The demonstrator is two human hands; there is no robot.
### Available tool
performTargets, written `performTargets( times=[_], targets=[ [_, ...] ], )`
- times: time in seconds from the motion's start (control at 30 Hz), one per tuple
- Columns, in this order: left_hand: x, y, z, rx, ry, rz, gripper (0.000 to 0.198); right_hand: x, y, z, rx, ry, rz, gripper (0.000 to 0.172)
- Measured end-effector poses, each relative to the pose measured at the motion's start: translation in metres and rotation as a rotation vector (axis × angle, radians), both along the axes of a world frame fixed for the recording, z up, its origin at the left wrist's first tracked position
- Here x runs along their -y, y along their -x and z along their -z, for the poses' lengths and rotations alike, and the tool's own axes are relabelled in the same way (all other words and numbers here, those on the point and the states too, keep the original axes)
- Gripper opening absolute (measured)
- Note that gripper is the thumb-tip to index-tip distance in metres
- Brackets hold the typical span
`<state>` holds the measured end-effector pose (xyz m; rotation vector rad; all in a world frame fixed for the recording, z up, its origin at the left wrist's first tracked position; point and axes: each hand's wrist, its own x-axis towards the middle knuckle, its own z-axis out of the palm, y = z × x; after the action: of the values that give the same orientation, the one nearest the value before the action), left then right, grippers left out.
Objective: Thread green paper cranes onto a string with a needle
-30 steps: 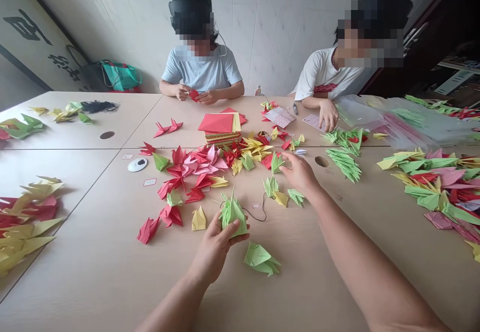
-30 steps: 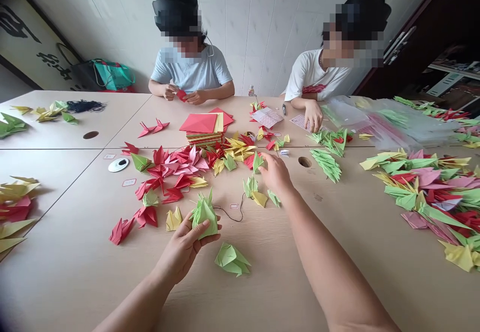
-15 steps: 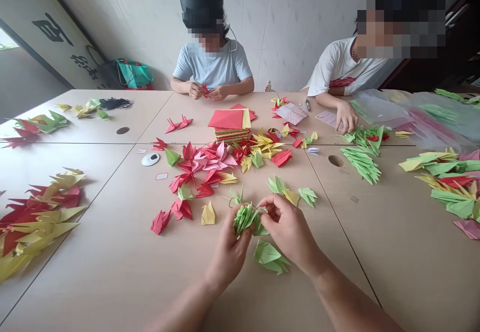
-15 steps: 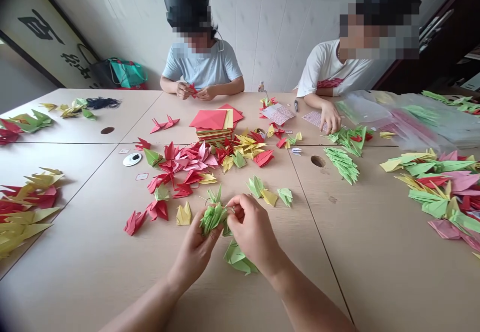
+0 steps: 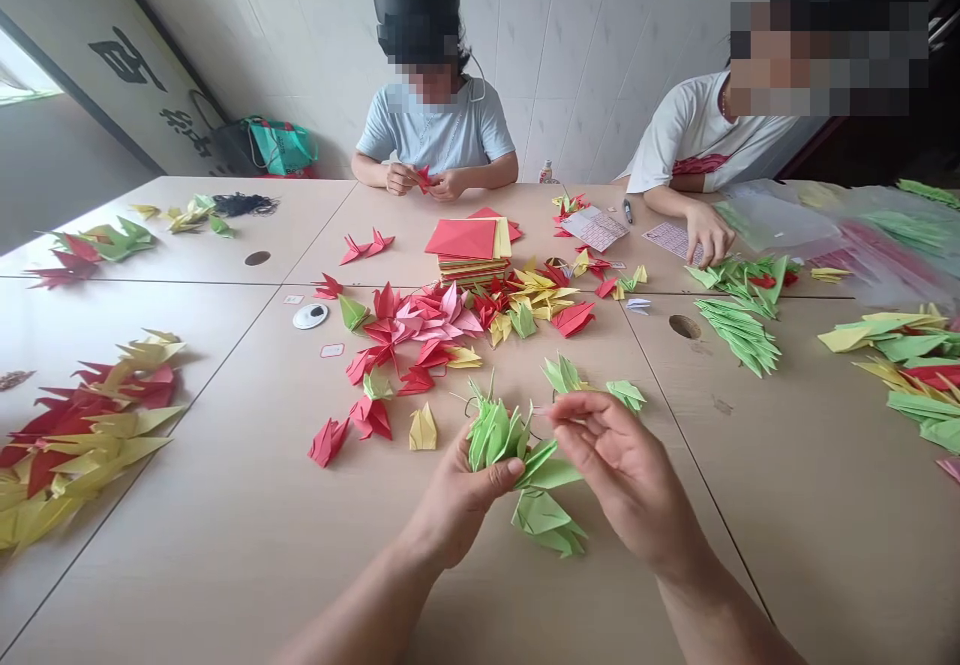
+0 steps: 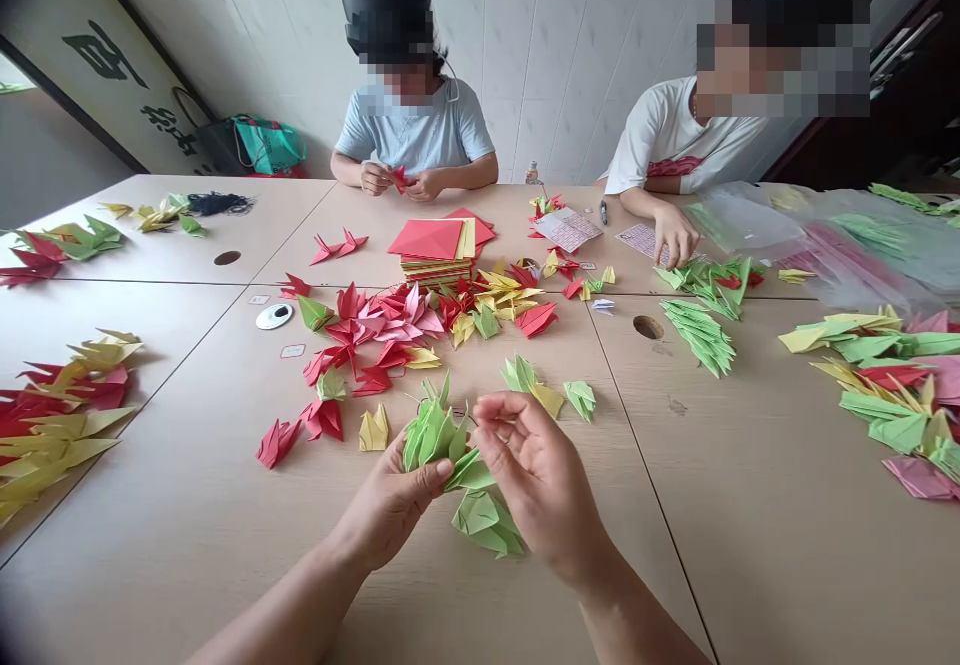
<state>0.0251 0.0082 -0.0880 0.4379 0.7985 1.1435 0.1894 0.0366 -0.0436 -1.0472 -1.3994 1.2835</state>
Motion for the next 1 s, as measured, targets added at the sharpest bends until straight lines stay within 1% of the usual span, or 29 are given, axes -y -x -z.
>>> performTargets(
  times=[0.07, 0.1, 0.13, 0.17, 0.23, 0.27, 0.3, 0.33, 0.4, 0.47, 0.57, 0.7, 0.77, 0.9, 0.93, 1.0],
  targets=[
    [0.000, 0.003, -0.003, 0.109, 0.081, -0.007, 0.036, 0.003, -0.009, 0.000, -0.002, -0.101, 0.099, 0.022],
    [0.000, 0.004, -0.004, 0.164, 0.116, -0.015, 0.038, 0.004, -0.014, 0.002, -0.002, -0.122, 0.114, 0.028],
    [0.000, 0.005, -0.005, 0.214, 0.145, -0.024, 0.041, 0.004, -0.017, 0.005, 0.003, -0.104, 0.091, 0.036],
    [0.000, 0.005, -0.006, 0.258, 0.165, -0.031, 0.044, 0.005, -0.019, 0.009, 0.012, -0.051, 0.034, 0.044],
    [0.001, 0.006, -0.007, 0.313, 0.182, -0.017, 0.046, 0.006, -0.017, 0.019, 0.032, 0.106, -0.126, 0.053],
    [0.002, 0.006, -0.006, 0.321, 0.177, 0.004, 0.046, 0.006, -0.014, 0.024, 0.032, 0.174, -0.193, 0.052],
    [0.002, 0.005, -0.006, 0.318, 0.167, 0.029, 0.044, 0.007, -0.010, 0.027, 0.019, 0.222, -0.238, 0.048],
    [0.003, 0.005, -0.006, 0.307, 0.152, 0.057, 0.042, 0.008, -0.006, 0.030, -0.002, 0.255, -0.258, 0.042],
    [0.004, 0.003, -0.005, 0.272, 0.128, 0.095, 0.036, 0.010, 0.000, 0.034, -0.048, 0.301, -0.246, 0.030],
    [0.004, 0.001, -0.004, 0.243, 0.107, 0.109, 0.032, 0.010, 0.001, 0.035, -0.080, 0.334, -0.202, 0.023],
    [0.005, 0.000, -0.001, 0.239, 0.080, 0.114, 0.028, 0.010, -0.003, 0.036, -0.083, 0.335, -0.132, 0.023],
    [0.005, -0.001, 0.003, 0.248, 0.137, 0.110, 0.027, 0.008, -0.008, 0.038, -0.059, 0.323, -0.057, 0.027],
    [0.006, -0.001, 0.004, 0.243, 0.166, 0.109, 0.027, 0.007, -0.009, 0.037, -0.107, 0.344, -0.075, 0.025],
    [0.006, -0.002, 0.003, 0.227, 0.197, 0.114, 0.026, 0.009, -0.013, 0.035, -0.256, 0.387, -0.190, 0.019],
    [0.006, -0.002, 0.003, 0.219, 0.195, 0.120, 0.026, 0.010, -0.013, 0.034, -0.255, 0.389, -0.214, 0.018],
    [0.007, -0.003, 0.004, 0.196, 0.169, 0.128, 0.026, 0.011, -0.011, 0.034, -0.183, 0.380, -0.222, 0.019]
  ],
)
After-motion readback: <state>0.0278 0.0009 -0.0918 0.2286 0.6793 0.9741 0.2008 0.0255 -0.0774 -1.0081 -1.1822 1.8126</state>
